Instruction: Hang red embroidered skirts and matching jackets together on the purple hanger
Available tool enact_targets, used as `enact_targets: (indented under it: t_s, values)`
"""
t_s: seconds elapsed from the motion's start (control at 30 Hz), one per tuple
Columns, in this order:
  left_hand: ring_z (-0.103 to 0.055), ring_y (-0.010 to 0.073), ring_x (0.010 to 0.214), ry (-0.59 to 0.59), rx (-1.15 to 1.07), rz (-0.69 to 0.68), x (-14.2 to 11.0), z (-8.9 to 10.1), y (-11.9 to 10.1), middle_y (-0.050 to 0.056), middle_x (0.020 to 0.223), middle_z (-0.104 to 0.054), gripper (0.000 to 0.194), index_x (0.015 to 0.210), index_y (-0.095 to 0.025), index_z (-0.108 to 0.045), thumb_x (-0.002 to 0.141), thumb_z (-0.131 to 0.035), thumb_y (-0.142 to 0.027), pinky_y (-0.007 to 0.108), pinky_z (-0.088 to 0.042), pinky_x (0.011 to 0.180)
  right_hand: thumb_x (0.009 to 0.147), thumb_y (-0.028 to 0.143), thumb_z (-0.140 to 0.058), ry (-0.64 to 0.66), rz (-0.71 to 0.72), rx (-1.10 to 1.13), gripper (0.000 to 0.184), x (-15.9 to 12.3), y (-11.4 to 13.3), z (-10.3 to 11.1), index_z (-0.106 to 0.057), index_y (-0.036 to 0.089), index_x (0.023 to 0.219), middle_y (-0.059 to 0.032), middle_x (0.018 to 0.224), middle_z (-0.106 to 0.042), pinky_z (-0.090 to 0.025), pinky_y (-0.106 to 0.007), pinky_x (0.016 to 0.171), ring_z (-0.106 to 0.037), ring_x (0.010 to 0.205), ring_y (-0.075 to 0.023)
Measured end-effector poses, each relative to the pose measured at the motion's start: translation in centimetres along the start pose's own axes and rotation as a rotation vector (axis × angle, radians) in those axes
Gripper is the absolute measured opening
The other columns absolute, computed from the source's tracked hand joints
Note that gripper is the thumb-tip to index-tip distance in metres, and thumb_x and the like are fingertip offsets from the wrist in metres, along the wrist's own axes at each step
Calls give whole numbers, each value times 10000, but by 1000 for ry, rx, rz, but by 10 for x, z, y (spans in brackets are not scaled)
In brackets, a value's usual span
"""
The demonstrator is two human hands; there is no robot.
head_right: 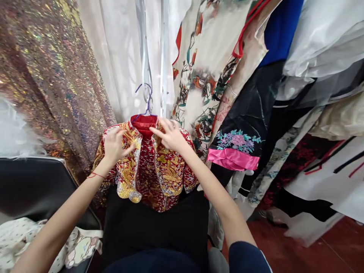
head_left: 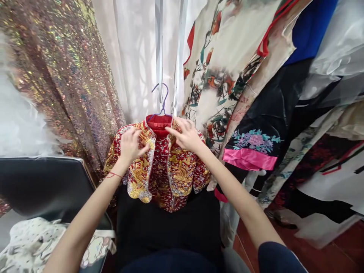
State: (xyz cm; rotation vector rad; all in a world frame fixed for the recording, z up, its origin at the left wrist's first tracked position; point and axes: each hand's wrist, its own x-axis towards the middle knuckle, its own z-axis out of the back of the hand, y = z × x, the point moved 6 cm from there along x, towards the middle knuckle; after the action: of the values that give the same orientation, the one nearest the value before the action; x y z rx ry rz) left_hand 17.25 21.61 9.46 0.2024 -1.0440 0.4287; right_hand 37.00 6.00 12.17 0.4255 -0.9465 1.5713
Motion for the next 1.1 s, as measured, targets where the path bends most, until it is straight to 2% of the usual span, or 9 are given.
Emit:
enact_targets:
  t_s: [0.1, 0.23, 0.4, 0.5, 0.63, 0.83, 1.0, 1.07, 1.1]
  values:
    - [-568, 404, 1113, 147, 85, 38, 5, -14, -34, 257, 1155, -619, 601, 1109, -99, -574, 766, -685, -579, 512, -415, 972, 816, 145, -662, 88, 189, 8, 423, 14, 26, -2, -613, 244, 1225, -149, 1637, -327, -240, -620, 1178, -256, 1523, -374]
    - [-622, 398, 1051, 318, 228, 218, 7, -18, -49, 278, 1135, -629, 466, 1159, -49, -570, 859, -599, -405, 434, -470, 815, 887, 182, -633, 104, 78, 65, 111, 18, 18, -4, -659, 235, 982, -123, 1615, -378, -291, -630, 1151, -295, 1507, -383]
    - [-698, 338, 881, 506, 207, 264, 14, -19, -48, 204, 918, -712, 386, 1120, -82, -649, 953, -456, -372, 379, -474, 756, 947, 231, -589, 12, -64, 201, 80, 18, 13, -6, -662, 254, 923, -62, 1633, -337, -349, -621, 1130, -258, 1525, -372]
    - [-702, 285, 824, 448, 116, 272, 25, -16, -55, 179, 882, -725, 374, 1104, -95, -676, 988, -385, -298, 348, -469, 750, 978, 273, -552, -88, -214, 293, 119, 31, 6, -8, -663, 239, 950, -85, 1599, -367, -428, -601, 1069, -341, 1482, -375]
    - [-689, 244, 766, 296, 11, 307, 40, -15, -72, 145, 879, -733, 416, 1194, -115, -657, 1022, -324, -296, 334, -459, 727, 1007, 281, -499, -214, -351, 327, 177, 47, -2, -11, -669, 233, 1016, -112, 1513, -453, -492, -519, 1001, -494, 1364, -304]
    - [-698, 261, 835, 352, -51, 355, 35, -43, -74, 139, 917, -735, 353, 1112, -142, -639, 1021, -395, -379, 333, -464, 740, 1019, 301, -464, -115, -293, 137, 237, 42, 2, -29, -694, 242, 1013, -134, 1480, -513, -429, -543, 1023, -464, 1392, -332]
    - [-671, 221, 894, 315, -354, 231, 5, -48, -61, 75, 974, -716, 248, 1014, -198, -606, 966, -528, -429, 309, -481, 799, 991, 206, -437, -128, -263, 148, 291, 33, 12, -34, -677, 251, 1150, -125, 1548, -471, -350, -559, 1125, -316, 1507, -325]
    - [-649, 205, 970, 240, -541, 308, -26, -48, -48, 67, 1033, -702, 185, 984, -203, -614, 936, -574, -378, 308, -477, 882, 970, 213, -480, -166, -288, 267, 326, 14, 24, -38, -644, 267, 1247, -111, 1578, -439, -292, -575, 1177, -259, 1537, -313]
    - [-637, 197, 1004, 203, -652, 417, -47, -51, -40, 61, 1049, -694, 158, 964, -205, -624, 924, -591, -354, 304, -467, 927, 954, 228, -517, -175, -332, 370, 339, -2, 32, -44, -637, 279, 1267, -102, 1581, -438, -269, -581, 1193, -250, 1542, -311]
